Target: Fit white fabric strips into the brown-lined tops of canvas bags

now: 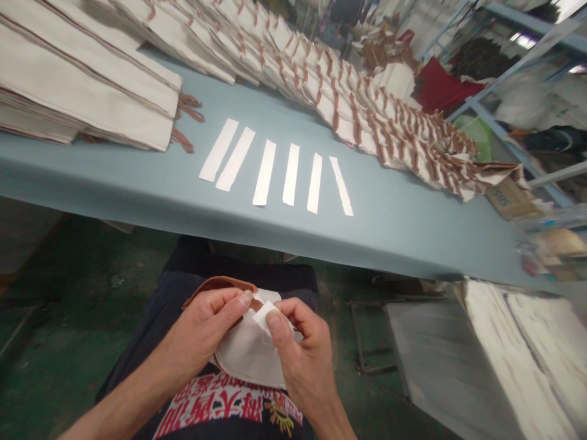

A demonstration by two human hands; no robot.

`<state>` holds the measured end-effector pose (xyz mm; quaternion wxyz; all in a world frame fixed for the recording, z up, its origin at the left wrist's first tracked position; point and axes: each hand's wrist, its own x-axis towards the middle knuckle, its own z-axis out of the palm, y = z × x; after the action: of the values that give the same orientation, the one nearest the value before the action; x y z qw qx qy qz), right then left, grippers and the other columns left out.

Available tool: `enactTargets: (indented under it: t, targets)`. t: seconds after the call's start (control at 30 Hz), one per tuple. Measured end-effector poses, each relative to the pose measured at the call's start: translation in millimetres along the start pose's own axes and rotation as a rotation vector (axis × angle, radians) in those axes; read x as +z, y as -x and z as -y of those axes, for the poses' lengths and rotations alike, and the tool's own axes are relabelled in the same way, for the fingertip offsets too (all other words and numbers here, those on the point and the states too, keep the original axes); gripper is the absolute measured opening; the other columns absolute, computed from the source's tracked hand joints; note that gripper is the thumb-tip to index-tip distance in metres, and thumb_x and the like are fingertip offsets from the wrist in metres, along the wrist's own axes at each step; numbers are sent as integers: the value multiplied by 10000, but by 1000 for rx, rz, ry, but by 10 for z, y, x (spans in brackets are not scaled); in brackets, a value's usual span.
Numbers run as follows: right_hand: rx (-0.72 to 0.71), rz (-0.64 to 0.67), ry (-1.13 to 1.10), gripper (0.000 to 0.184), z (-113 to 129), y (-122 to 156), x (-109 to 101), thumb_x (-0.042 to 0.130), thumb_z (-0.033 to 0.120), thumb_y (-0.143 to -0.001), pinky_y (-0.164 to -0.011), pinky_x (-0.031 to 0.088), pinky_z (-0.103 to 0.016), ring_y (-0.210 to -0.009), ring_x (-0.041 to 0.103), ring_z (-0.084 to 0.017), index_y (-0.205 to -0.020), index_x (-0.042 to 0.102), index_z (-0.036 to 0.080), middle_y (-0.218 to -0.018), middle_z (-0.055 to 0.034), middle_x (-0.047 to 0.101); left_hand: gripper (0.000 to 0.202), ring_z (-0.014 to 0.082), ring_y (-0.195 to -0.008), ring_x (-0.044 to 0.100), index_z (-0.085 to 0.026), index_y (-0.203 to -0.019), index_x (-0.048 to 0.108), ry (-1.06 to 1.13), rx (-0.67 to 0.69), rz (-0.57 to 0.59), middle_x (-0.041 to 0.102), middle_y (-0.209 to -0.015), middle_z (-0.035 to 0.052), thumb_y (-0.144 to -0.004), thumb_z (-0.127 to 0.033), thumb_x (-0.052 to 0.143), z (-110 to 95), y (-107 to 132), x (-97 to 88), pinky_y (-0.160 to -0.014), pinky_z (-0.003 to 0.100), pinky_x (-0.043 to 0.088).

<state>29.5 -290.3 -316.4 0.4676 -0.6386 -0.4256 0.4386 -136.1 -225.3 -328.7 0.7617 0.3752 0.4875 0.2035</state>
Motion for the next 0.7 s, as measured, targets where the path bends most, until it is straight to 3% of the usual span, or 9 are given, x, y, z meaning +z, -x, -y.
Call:
enactTargets:
  t: [0.2,0.4,0.57,0.7]
  targets:
    - [33,25,-16,342,47,-45,-9,740,460,-982,-541,408,-222,-590,506,-129,-775,740,188,-654,9,637,815,120,-560,457,-159,-743,679,-3,-1,-28,585,-623,-24,-658,-960,798,5,-5,-11,-523,210,338]
    - [185,-41,-276,538,-37,-59,-72,789,709,-934,-500,362,-226,-524,426,-107,-811,719,190,-626,29,587,761,140,-608,520,-153,-872,750,17,-17,-16,672,-711,11,-779,-907,770,39,-8,-18,-560,215,369]
    - [47,10,-54,391,53,-62,-32,744,521,-986,-542,398,-240,-581,503,-132,-782,736,188,-659,4,652,819,122,-569,448,-155,-758,692,-9,3,-14,581,-643,-18,-681,-966,779,17,-20,2,-520,211,325]
    - [-5,13,63,324,120,-63,1,696,439,-981,-526,399,-238,-565,538,-138,-776,741,192,-645,6,676,799,118,-570,435,-163,-754,659,-5,4,-9,557,-642,-28,-705,-952,771,31,-19,-2,-522,210,335]
